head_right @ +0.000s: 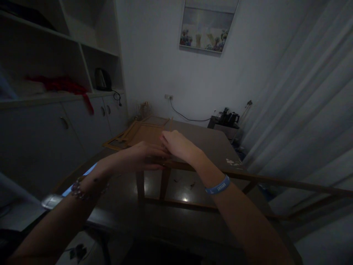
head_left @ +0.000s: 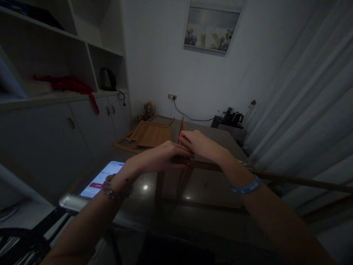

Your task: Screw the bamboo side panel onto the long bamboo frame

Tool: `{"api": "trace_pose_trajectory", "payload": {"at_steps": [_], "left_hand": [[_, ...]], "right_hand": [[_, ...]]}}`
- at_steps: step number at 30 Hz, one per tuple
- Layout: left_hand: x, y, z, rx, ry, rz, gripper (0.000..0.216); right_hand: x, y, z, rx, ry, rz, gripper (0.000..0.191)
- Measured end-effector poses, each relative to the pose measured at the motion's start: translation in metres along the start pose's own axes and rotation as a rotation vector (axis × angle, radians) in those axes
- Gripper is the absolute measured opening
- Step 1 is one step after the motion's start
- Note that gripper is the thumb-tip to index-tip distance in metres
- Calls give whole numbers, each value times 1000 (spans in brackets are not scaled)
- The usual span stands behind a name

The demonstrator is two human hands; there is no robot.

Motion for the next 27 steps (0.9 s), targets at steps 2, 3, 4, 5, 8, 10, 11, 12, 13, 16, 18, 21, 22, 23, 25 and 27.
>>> {"api": "trace_pose_trajectory", "payload": {"at_steps": [2, 3, 4, 5, 8, 10, 11, 12, 13, 16, 18, 21, 22, 23, 25, 27], "left_hand": [[1, 3, -2, 6, -1, 10, 22], [2, 5, -2, 10, 4, 10, 23], [2, 6, -3, 16, 10, 5, 23], [3, 7, -3, 27, 16, 0, 23], [5, 7, -3, 94, 28, 2, 23], [6, 6, -3, 145, 31, 9, 25], [7, 5, -4, 165, 27, 7, 27], [8, 5, -4, 181, 21, 6, 30], [9, 4, -4, 194, 15, 8, 33], [10, 4, -3, 213, 1, 32, 37], [11, 4, -2, 218, 0, 45, 38], [12, 4, -1, 213, 3, 48, 43], [12, 3, -1, 201, 7, 48, 45], [12, 2, -1, 186, 16, 51, 47], [12, 1, -1, 152, 39, 47, 49], [12, -2, -1, 123, 51, 35, 49]], "right_hand": [[1, 1, 1, 1, -2, -10, 26], [1, 1, 1, 4, -13, -18, 27], [1, 0, 1, 8, -25, -25, 27], [1, 0, 1, 12, -39, -33, 27], [1, -1, -2, 16, -60, -52, 28], [1, -2, -3, 3, -60, -59, 28], [1, -2, -3, -11, -58, -59, 28], [0, -2, -4, -25, -56, -57, 29], [0, -2, -4, -39, -55, -54, 29], [-1, -3, -5, -63, -48, -43, 29], [-2, -3, -5, -62, -40, -38, 29], [-2, -2, -3, -58, -25, -36, 29], [-2, -1, -3, -57, -17, -36, 29], [-1, -1, -2, -57, -10, -35, 28], [-1, 0, -2, -64, -3, -33, 28], [-2, 1, -2, -80, -2, -29, 28]]}}
Point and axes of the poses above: each hand's wrist, its own x-axis away from the middle knuckle, its own y-axis out of the back of the hand, z = x × y, the point moved 2 cm from there along -x, towards the middle knuckle, and after that the axes turned 15 degrees about z, right-handed, at the moved point
